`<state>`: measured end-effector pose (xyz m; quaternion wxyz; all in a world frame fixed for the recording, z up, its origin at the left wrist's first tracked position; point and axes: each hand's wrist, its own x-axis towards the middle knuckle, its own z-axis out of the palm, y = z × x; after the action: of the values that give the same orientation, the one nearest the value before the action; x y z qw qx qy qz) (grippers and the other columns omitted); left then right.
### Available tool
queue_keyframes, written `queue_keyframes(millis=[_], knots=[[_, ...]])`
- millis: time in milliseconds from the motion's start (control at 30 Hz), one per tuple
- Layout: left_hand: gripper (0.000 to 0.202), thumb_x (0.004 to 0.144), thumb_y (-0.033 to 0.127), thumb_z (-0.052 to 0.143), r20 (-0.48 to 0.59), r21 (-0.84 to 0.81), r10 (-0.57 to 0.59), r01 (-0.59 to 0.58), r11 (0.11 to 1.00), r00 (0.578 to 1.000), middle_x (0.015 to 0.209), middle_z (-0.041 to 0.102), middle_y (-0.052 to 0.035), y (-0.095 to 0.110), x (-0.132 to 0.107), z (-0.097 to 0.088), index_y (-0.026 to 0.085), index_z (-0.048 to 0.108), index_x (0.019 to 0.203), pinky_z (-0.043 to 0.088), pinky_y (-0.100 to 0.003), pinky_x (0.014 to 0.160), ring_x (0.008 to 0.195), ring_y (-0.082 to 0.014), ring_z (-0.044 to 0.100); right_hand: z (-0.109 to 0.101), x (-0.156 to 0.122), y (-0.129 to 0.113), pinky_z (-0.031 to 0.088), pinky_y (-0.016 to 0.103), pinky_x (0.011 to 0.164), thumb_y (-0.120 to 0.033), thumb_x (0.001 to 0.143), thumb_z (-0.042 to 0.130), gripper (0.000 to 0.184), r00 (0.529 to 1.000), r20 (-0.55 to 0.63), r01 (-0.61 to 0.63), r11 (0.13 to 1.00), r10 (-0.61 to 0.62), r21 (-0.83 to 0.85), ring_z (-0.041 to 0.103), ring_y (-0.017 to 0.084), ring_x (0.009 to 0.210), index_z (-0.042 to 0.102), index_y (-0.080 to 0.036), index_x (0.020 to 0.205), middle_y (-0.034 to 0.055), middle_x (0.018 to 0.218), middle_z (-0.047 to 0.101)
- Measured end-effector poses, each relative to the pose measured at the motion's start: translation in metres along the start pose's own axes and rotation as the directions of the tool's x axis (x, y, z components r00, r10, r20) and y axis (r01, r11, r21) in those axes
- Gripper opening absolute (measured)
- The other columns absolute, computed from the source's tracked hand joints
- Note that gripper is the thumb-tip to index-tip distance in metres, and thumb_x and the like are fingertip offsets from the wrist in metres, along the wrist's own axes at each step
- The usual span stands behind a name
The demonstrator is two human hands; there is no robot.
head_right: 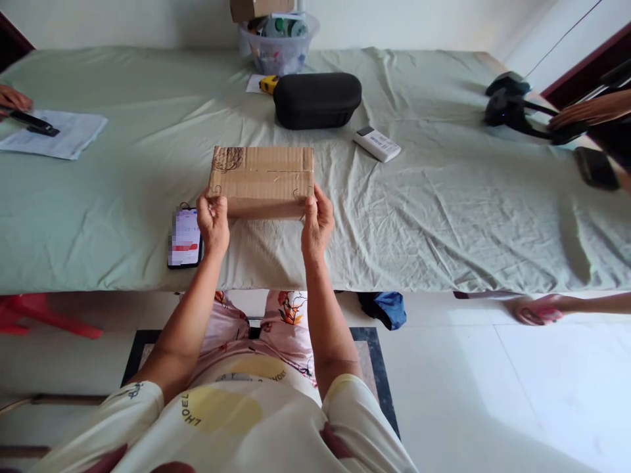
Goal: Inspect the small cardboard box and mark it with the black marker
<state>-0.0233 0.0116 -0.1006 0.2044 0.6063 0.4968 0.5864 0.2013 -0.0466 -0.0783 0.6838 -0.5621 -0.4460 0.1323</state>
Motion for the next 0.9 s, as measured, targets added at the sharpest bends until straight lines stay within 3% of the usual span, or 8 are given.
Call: queue_keyframes(millis=[100,200,400,633,767,900], knots=[[0.06,0.101,0.078,0.048,-0.048,0.015,0.006,-0.005,1.0,0.999,0.114,0.066,-0.0077,-0.01,0.007,0.006,0.022,0.064,0.118,0.056,-0.033,0.097,0.11,-0.0202,0.067,0.005,0.012,0.012,0.056,0.048,0.112,-0.054,0.101,0.056,0.047,1.0,-0.004,-0.028,0.999,0.028,0.028,0.071,0.024,0.124,0.073,-0.025,0.135,0.0093,0.133,0.076],[0.061,0.1,0.077,0.053,-0.058,0.018,0.014,-0.013,1.0,0.998,0.122,0.067,-0.0105,-0.019,0.008,0.011,0.021,0.063,0.123,0.057,-0.033,0.095,0.114,-0.0209,0.067,0.009,0.014,0.027,0.06,0.041,0.1,-0.055,0.096,0.063,0.045,0.997,-0.015,-0.068,0.997,0.069,0.044,0.073,0.021,0.105,0.075,-0.021,0.122,0.0084,0.115,0.078],[0.044,0.1,0.052,0.068,0.007,0.037,-0.095,0.095,0.995,0.995,0.121,0.071,-0.0121,-0.037,-0.002,0.011,0.019,0.059,0.127,0.061,-0.034,0.095,0.108,-0.0202,0.071,0.009,-0.003,0.043,0.057,0.032,0.082,-0.047,0.098,0.058,0.03,0.986,-0.056,-0.163,0.982,0.159,-0.093,0.067,0.015,0.084,0.072,-0.023,0.109,0.0022,0.096,0.074],[0.024,0.094,0.028,0.074,0.039,0.119,-0.097,0.092,0.989,0.995,0.109,0.071,-0.0074,-0.038,-0.004,0.004,0.019,0.061,0.112,0.063,-0.037,0.095,0.099,-0.0199,0.072,0.006,-0.009,0.049,0.055,0.036,0.091,-0.032,0.093,0.056,0.021,0.992,-0.031,-0.124,0.953,0.12,-0.275,0.067,0.019,0.091,0.071,-0.024,0.106,0.0025,0.095,0.073],[0.024,0.093,0.022,0.071,0.053,0.121,-0.114,0.107,0.987,0.992,0.112,0.071,-0.0085,-0.038,-0.004,0.003,0.019,0.062,0.115,0.062,-0.038,0.098,0.101,-0.0206,0.072,0.006,-0.01,0.054,0.054,0.039,0.097,-0.019,0.084,0.054,0.029,0.988,0.011,-0.145,0.937,0.156,-0.316,0.065,0.02,0.097,0.069,-0.023,0.109,0.0047,0.1,0.073],[0.02,0.095,0.02,0.068,0.025,0.128,-0.105,0.101,0.987,0.994,0.108,0.071,-0.0079,-0.039,-0.004,0.002,0.018,0.063,0.114,0.061,-0.037,0.096,0.098,-0.0205,0.071,0.006,-0.009,0.056,0.053,0.042,0.099,-0.016,0.079,0.054,0.035,0.982,0.025,-0.175,0.944,0.189,-0.281,0.065,0.02,0.096,0.068,-0.023,0.11,0.0033,0.1,0.072]])
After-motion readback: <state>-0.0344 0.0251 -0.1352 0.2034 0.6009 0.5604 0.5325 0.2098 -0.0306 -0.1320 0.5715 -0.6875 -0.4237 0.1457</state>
